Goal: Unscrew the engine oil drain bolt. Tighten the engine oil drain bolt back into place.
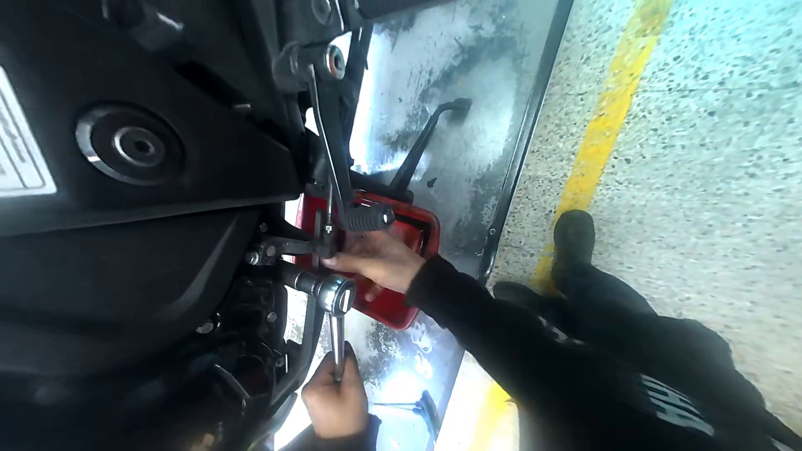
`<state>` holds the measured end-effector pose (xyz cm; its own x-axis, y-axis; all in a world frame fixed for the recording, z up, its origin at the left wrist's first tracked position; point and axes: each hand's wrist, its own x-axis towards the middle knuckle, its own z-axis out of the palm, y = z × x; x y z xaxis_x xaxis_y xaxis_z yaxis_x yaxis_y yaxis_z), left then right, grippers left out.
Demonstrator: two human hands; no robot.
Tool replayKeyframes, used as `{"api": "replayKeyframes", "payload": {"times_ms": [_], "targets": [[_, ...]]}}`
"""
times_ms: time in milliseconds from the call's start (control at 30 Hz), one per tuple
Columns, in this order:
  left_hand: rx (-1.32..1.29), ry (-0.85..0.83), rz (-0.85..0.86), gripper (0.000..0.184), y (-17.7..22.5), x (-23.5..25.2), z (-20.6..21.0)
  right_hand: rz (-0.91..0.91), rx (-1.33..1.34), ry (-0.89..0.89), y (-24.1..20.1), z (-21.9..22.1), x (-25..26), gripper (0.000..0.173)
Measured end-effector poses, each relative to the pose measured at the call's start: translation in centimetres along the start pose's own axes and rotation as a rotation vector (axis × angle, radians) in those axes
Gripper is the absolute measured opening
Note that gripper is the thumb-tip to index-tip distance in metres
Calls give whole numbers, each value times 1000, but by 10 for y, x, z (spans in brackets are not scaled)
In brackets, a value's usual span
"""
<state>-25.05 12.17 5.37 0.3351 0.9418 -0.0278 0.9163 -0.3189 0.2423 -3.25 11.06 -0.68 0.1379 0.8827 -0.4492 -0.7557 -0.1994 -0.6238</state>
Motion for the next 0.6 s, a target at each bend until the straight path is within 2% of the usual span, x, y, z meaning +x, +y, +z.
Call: {"api": "replayKeyframes", "payload": {"times_ms": [100,200,300,367,467,533,600], "targets": [[-32,-19,10,32,-1,2,0,6,-44,53,3,-8,-44,42],[-87,-25,33,30,-3,1,0,-50,-401,84,-1,9,-81,52],[-144,-34,73,25,-6,1,0,-87,-733,170,-12,39,-75,68],[-238,-57,114,25,-12,2,1,-101,-715,252,-14,53,-65,60],[-378,-164,214,15,-25,1,-4,-118,-546,414,-5,68,-53,45],[-395,-300,277,27,-37,1,-12,-134,-435,497,1,77,-49,43],[-372,-422,246,38,-46,3,-14,-131,-335,494,0,77,-44,41]]}}
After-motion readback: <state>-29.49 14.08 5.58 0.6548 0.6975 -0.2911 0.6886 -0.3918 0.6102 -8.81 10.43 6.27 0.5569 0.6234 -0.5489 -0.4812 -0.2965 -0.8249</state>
